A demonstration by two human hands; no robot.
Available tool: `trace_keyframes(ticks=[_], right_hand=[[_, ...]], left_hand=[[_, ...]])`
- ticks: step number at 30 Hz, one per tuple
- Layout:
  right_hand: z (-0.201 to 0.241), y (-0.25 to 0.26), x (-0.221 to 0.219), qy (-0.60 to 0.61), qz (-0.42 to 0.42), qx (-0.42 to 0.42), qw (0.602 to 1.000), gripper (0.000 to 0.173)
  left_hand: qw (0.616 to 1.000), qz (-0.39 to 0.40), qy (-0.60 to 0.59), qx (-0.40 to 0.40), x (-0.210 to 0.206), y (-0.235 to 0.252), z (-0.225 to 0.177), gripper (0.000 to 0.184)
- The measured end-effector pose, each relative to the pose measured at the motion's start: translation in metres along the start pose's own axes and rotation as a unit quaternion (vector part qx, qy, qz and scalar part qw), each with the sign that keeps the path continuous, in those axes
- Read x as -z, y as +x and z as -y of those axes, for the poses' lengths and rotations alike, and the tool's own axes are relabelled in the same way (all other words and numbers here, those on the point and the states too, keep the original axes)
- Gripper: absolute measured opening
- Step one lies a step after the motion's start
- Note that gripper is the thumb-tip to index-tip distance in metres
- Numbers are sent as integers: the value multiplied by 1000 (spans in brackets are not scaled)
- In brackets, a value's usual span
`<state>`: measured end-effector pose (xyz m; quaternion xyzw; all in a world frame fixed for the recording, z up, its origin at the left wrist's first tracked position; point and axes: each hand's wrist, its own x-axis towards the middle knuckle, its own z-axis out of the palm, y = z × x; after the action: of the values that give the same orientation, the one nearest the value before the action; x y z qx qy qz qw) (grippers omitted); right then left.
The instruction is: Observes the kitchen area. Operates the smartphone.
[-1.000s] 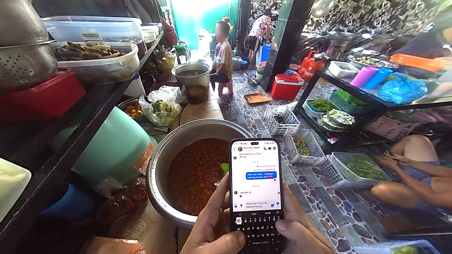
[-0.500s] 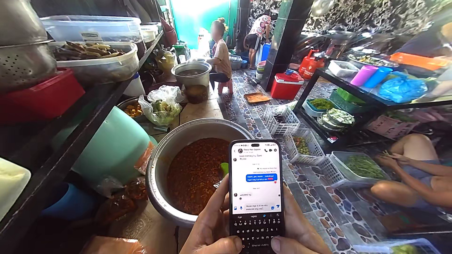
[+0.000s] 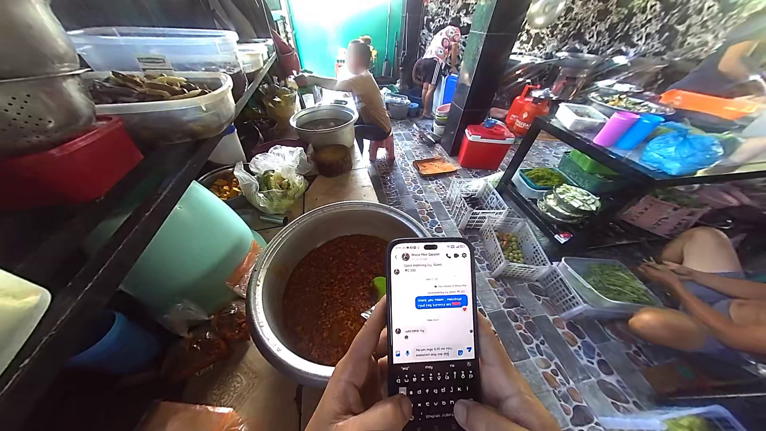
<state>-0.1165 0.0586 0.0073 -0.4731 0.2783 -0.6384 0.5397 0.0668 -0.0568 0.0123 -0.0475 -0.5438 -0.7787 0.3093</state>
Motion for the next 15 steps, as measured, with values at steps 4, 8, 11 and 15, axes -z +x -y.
trace_keyframes(ticks=[4, 8, 11, 15], right_hand=[[-2, 2, -3, -21, -3, 23, 1000, 108], [-3, 3, -6, -49, -21, 26, 998, 112], [-4, 4, -6, -39, 0, 40, 998, 111], [2, 5, -10, -33, 5, 22, 999, 104]], left_hand=[[1000, 14, -8, 0, 2, 0, 0, 94], [1000, 7, -1, 2, 3, -2, 1, 94], [1000, 11, -1, 3, 2, -2, 0, 95], [1000, 17, -3, -1, 3, -1, 1, 96]])
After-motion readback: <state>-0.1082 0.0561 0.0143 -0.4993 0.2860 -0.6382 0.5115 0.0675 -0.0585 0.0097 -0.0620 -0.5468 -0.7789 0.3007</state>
